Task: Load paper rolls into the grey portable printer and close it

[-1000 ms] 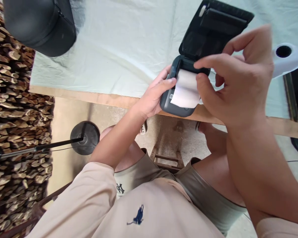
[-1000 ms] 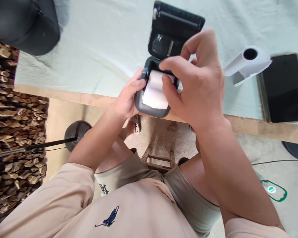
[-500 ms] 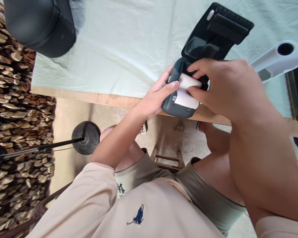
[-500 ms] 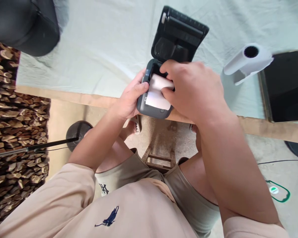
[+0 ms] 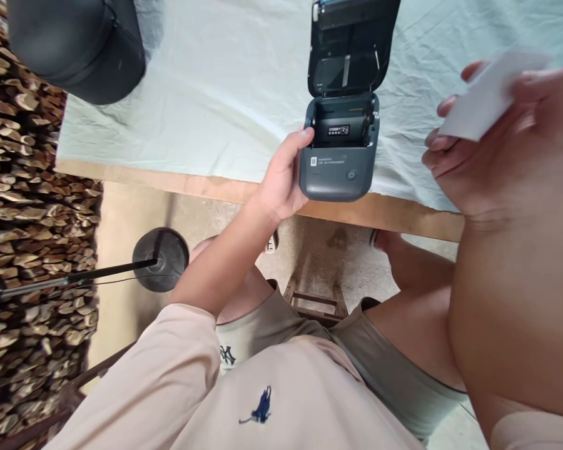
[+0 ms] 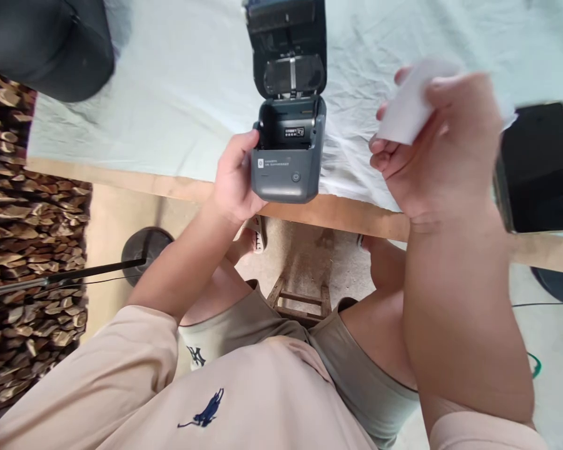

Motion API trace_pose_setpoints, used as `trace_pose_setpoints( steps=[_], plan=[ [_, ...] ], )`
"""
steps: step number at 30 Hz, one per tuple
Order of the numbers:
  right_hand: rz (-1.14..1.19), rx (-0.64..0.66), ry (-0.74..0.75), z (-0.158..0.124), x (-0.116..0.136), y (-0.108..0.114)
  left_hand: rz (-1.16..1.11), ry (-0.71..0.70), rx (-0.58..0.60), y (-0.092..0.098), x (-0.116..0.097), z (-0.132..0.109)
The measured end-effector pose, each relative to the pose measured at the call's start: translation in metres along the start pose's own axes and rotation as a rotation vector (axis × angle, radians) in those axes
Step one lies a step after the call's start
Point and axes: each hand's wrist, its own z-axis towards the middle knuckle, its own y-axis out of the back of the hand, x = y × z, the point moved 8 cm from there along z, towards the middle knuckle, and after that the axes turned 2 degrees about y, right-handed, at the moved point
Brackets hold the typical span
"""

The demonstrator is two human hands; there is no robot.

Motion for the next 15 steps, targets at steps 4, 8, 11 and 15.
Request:
trace_pose_setpoints(
  steps=[4, 8, 11, 15],
  plan=[
    [-0.072, -0.072, 0.056, 0.002, -0.014, 0.006, -0.050, 0.022, -0.028, 0.003, -0.002, -0.002],
    [-0.124, 0.011, 0.073, -0.004, -0.022, -0.002, -0.150, 0.053, 0.058, -0.008, -0.007, -0.012],
    [-0.132, 0.030, 0.090, -0.004, -0.023, -0.003, -0.180, 0.092, 0.100, -0.018, -0.009, -0.020],
    [-0.173, 0.018, 0.090, 0.000, -0.025, -0.001, -0.209, 0.145, -0.019, -0.010, -0.005, -0.021]
  ],
)
